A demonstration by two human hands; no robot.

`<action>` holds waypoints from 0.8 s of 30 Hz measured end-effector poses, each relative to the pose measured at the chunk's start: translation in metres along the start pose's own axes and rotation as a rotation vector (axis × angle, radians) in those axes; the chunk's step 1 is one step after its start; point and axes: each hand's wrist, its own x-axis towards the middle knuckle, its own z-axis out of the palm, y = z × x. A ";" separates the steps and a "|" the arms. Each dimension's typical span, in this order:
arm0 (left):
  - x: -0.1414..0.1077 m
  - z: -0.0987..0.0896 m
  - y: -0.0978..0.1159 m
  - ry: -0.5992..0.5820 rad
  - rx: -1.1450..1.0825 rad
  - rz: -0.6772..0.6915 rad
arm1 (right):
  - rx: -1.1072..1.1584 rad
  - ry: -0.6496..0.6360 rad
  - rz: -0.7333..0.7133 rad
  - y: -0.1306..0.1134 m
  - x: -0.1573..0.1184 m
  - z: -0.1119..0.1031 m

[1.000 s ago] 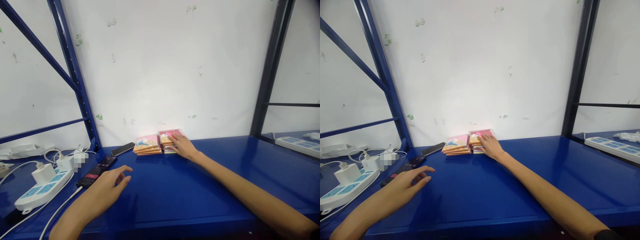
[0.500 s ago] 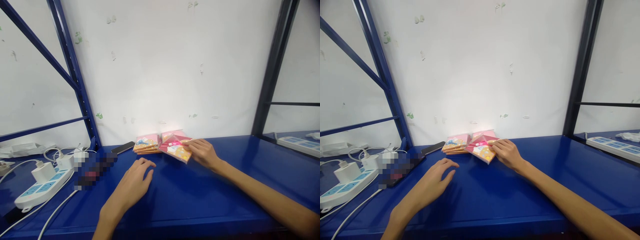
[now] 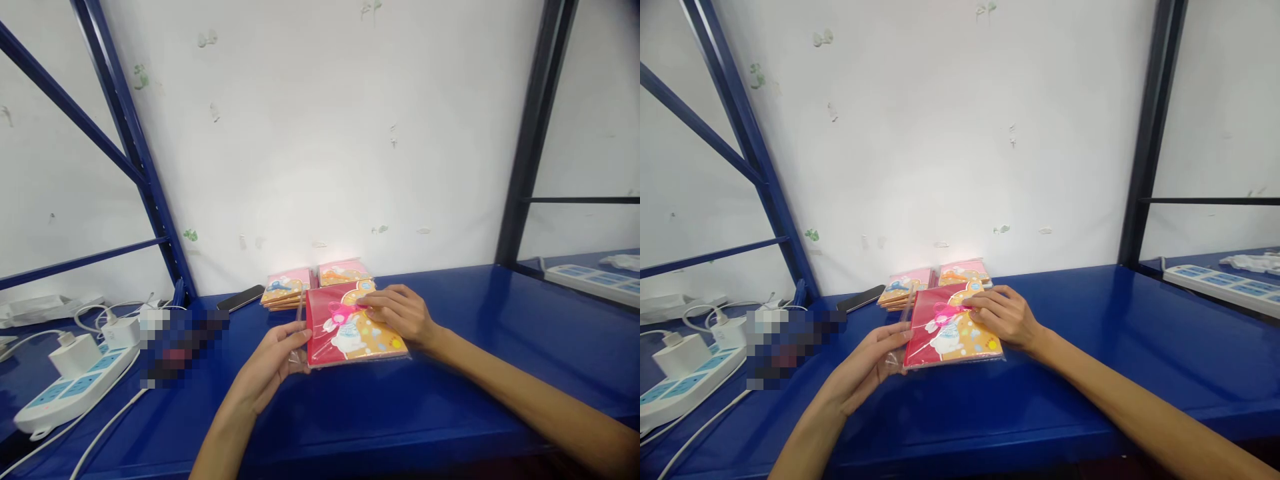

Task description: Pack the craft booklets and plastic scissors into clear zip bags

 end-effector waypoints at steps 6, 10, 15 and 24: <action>0.002 0.004 0.001 0.020 -0.160 0.031 | 0.401 0.242 0.572 -0.002 0.006 0.013; 0.002 0.000 0.001 0.027 -0.079 0.033 | 1.227 -0.137 0.834 -0.006 0.009 0.020; 0.004 0.000 -0.002 0.007 0.045 0.015 | 1.459 -0.179 0.957 -0.009 -0.002 0.028; 0.013 0.000 -0.009 0.262 0.300 0.286 | 1.476 -0.083 1.026 -0.011 0.002 0.028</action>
